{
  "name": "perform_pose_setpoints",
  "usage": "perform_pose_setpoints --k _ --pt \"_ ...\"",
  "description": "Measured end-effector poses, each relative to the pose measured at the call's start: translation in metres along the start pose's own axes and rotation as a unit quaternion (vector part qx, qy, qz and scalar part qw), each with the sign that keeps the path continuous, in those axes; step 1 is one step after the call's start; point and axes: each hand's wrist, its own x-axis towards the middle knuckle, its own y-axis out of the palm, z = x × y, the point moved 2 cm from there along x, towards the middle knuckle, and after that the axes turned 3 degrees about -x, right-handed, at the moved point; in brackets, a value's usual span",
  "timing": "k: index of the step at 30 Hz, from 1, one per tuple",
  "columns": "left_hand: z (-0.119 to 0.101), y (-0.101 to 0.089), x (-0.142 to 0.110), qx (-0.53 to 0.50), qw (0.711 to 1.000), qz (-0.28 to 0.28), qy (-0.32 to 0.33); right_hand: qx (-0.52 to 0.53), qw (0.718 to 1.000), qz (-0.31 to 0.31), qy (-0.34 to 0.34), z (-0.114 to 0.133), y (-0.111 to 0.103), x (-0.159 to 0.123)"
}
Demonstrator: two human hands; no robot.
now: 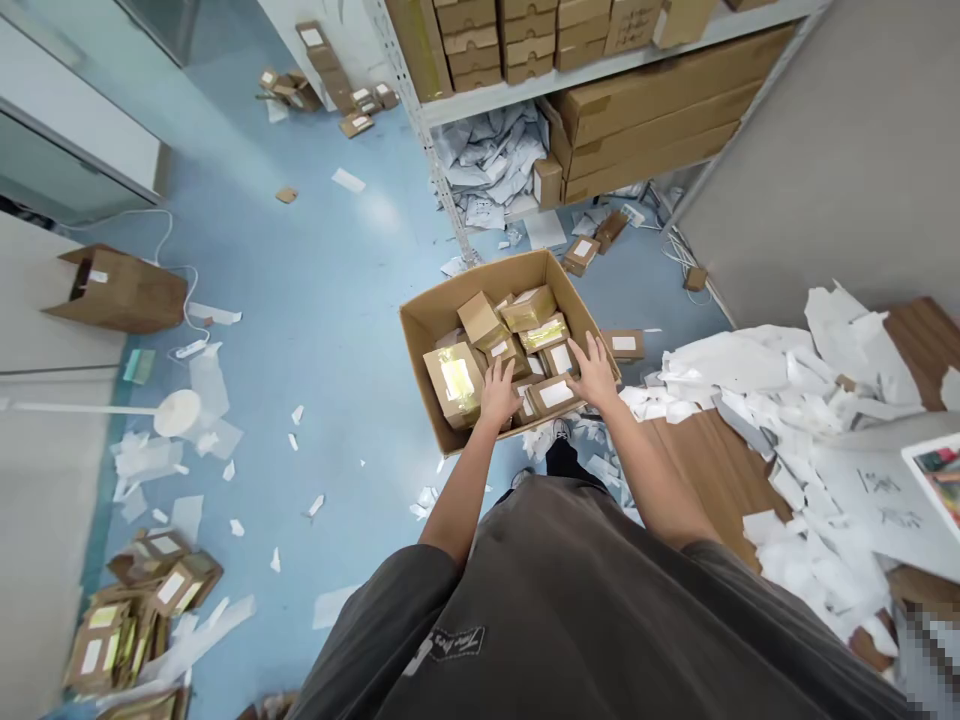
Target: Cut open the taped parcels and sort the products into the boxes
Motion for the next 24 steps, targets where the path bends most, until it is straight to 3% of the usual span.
perform_pose_setpoints --k 7,10,14,19,24 --pt "0.001 0.015 0.104 -0.017 0.999 -0.016 -0.044 0.019 0.995 0.085 -0.045 -0.04 0.031 0.125" --pt "0.015 0.031 0.148 -0.038 0.997 -0.024 -0.067 0.019 0.992 0.114 -0.058 -0.055 0.061 0.172" --pt "0.037 0.068 0.208 -0.063 0.995 -0.038 -0.069 0.018 0.987 0.137 -0.081 -0.072 0.11 0.226" --pt "0.06 0.121 0.274 -0.076 0.995 -0.03 -0.05 0.007 0.98 0.16 -0.118 -0.079 0.172 0.27" --pt "0.07 0.162 0.32 -0.049 0.997 -0.052 -0.03 -0.037 0.976 0.179 -0.115 -0.082 0.223 0.287"
